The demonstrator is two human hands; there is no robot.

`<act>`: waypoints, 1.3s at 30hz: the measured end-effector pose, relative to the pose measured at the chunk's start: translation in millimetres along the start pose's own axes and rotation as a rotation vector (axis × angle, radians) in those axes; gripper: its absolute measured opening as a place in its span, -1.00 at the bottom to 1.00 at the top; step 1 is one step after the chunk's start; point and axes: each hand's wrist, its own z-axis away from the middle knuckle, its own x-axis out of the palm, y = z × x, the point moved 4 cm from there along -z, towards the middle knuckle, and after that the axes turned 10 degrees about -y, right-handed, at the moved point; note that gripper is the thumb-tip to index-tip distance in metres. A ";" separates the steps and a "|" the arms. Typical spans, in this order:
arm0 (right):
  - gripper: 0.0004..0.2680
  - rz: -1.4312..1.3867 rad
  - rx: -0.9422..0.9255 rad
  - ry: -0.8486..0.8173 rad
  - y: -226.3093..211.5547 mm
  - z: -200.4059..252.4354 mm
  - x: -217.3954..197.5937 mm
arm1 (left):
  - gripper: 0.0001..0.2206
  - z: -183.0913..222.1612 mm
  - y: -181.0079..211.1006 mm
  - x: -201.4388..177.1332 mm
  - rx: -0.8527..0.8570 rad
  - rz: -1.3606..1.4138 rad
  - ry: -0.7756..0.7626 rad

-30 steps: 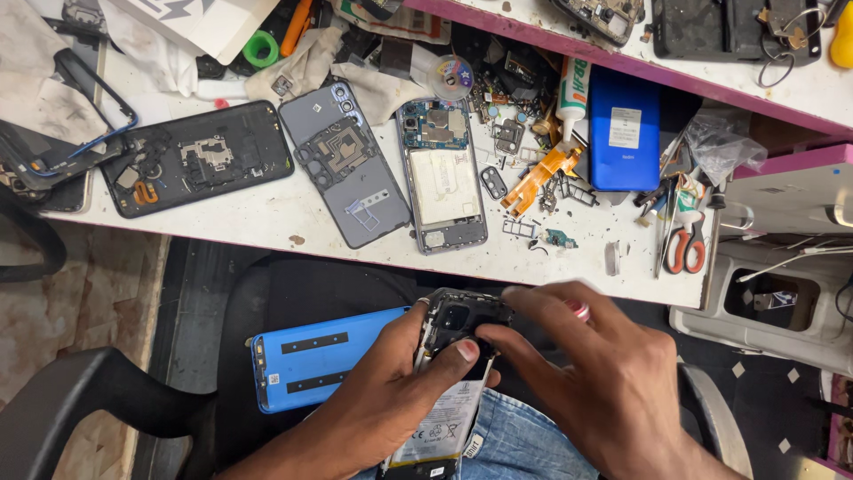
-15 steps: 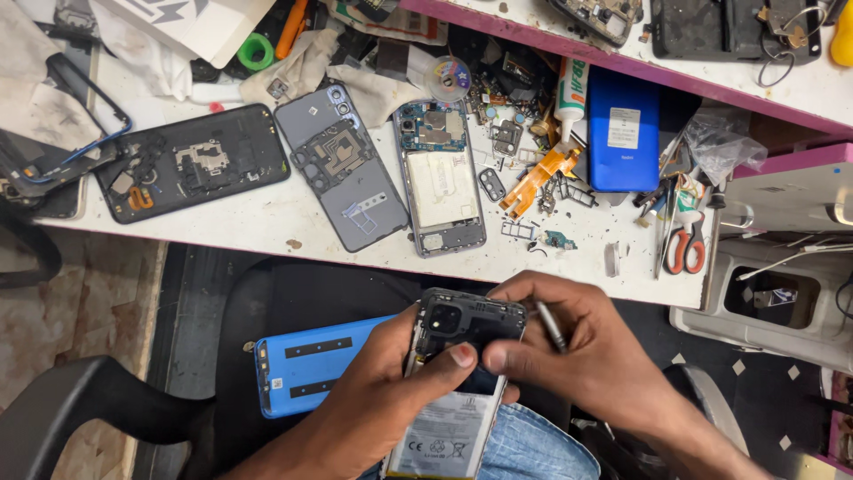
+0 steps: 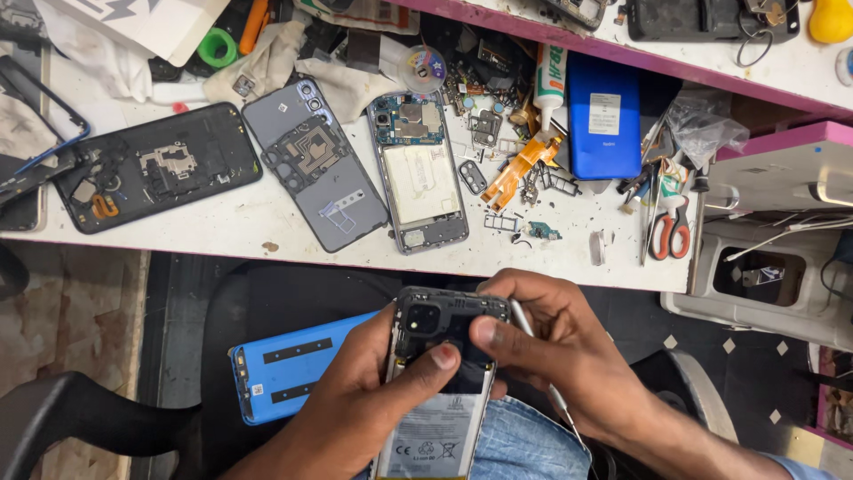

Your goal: The person is repairing a smartphone by attaching a blue back cover to the device's internal frame. They use a screwdriver to secure the camera module and other internal components, working on the phone while it rests on their lap.

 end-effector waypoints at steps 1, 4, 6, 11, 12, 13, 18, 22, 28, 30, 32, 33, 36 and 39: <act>-0.86 -0.008 0.039 0.018 0.9 -1.8 -0.8 | -0.61 -0.5 0.5 -0.2 -0.013 0.037 0.012; -0.86 -0.067 0.102 0.047 2.3 -6.9 -0.1 | -0.59 -2.3 2.8 -0.5 -0.050 0.086 0.063; -0.87 -0.069 0.126 0.054 3.8 -8.1 -0.2 | -0.59 -2.7 3.7 -0.2 -0.064 0.076 0.105; -0.89 -0.040 0.137 0.014 10.3 -12.8 -1.7 | -0.61 0.2 8.5 -1.1 -0.022 -0.017 0.154; -0.89 -0.033 0.129 0.013 10.9 -13.3 -2.0 | -0.61 -0.1 8.1 -2.0 -0.043 -0.044 0.174; -0.89 -0.026 0.121 0.011 11.4 -14.0 -2.3 | -0.62 -0.8 7.3 -2.9 -0.063 -0.071 0.194; -0.86 0.024 0.125 0.060 12.4 -14.1 -4.5 | -0.63 -1.1 3.5 -7.5 -0.008 -0.062 0.186; -0.86 0.057 0.110 0.069 10.7 -14.0 -5.0 | -0.62 -4.4 -8.1 -21.3 -0.040 -0.035 0.222; -0.88 0.010 -0.032 -0.057 6.4 -18.1 5.6 | -0.60 -10.8 -13.8 -31.3 0.012 -0.178 0.171; -0.88 0.012 -0.006 -0.073 5.9 -20.0 5.5 | -0.59 -13.2 -16.2 -36.4 -0.046 -0.136 0.192; -0.89 -0.063 0.082 -0.104 9.4 -20.0 6.1 | -0.58 -13.4 -22.6 -44.2 -0.108 -0.100 0.247; -0.89 -0.043 0.062 -0.117 8.5 -19.7 5.4 | -0.60 -14.7 -26.7 -46.8 -0.116 -0.070 0.234; -0.88 0.026 0.049 -0.136 7.8 -23.6 3.3 | -0.61 -16.7 -29.4 -57.6 -0.125 -0.083 0.242; -0.85 0.103 0.042 -0.056 18.3 -23.7 -3.0 | -0.57 -21.0 -24.6 -60.6 -0.127 -0.213 0.290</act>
